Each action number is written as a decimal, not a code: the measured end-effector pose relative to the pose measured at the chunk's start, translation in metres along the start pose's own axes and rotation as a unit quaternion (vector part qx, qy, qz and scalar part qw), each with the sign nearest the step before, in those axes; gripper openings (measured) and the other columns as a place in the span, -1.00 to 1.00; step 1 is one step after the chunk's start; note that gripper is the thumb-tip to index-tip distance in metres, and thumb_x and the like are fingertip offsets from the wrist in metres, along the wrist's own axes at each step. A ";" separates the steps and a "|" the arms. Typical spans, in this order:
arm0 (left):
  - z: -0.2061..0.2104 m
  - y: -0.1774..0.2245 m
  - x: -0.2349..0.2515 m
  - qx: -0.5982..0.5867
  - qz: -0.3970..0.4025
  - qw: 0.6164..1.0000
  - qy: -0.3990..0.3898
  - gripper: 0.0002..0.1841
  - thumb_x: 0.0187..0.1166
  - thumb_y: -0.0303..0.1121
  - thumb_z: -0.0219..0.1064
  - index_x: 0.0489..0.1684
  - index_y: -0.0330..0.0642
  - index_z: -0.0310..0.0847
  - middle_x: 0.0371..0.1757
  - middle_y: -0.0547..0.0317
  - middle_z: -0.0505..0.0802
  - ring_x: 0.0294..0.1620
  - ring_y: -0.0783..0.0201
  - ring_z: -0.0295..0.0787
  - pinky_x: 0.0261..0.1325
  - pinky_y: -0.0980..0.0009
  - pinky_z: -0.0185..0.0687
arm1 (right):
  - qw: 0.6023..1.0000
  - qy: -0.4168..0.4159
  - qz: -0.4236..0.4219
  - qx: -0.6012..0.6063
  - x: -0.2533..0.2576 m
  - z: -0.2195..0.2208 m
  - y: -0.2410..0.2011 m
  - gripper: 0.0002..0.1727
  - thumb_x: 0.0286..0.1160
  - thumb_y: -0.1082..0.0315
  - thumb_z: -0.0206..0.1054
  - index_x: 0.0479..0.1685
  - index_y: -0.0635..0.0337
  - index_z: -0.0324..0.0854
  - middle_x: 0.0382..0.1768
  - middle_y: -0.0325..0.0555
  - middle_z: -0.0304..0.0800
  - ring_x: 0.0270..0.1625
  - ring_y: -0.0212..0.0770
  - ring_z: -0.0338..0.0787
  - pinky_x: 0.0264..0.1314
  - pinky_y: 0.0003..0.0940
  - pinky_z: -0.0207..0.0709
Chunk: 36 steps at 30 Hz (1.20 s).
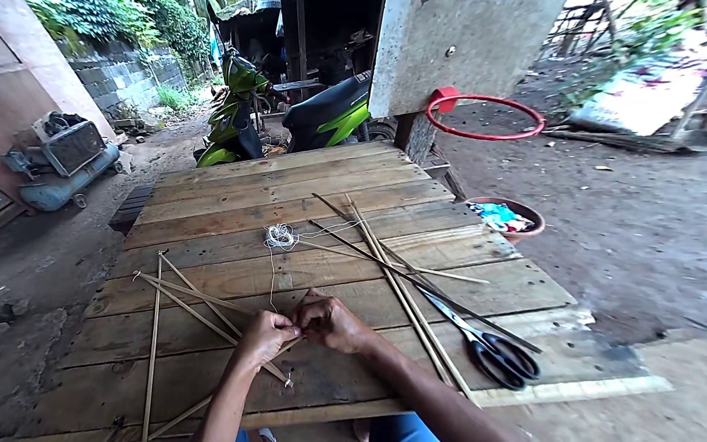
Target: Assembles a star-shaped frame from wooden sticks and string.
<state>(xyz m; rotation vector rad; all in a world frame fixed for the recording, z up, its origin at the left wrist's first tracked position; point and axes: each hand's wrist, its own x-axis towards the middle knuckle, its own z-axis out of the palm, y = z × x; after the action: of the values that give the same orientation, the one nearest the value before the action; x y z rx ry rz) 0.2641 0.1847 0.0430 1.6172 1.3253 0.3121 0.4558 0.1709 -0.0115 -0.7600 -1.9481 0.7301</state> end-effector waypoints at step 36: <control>0.028 -0.014 -0.010 -0.133 0.068 0.978 0.144 -0.90 0.62 -0.55 0.32 -0.19 -0.37 0.76 -0.22 0.13 0.79 -0.17 0.43 0.67 0.03 0.46 0.58 | 0.983 0.000 0.174 0.067 0.002 -0.007 -0.004 -0.85 0.37 0.47 0.40 -0.18 0.38 0.70 -0.09 -0.03 0.71 -0.16 -0.42 0.68 -0.11 -0.53 0.58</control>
<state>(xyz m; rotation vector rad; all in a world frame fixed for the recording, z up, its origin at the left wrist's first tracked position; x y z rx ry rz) 0.2721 0.1602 0.0221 1.4745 1.3228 0.7977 0.4606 0.1709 -0.0045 -1.0284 -1.7627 1.0585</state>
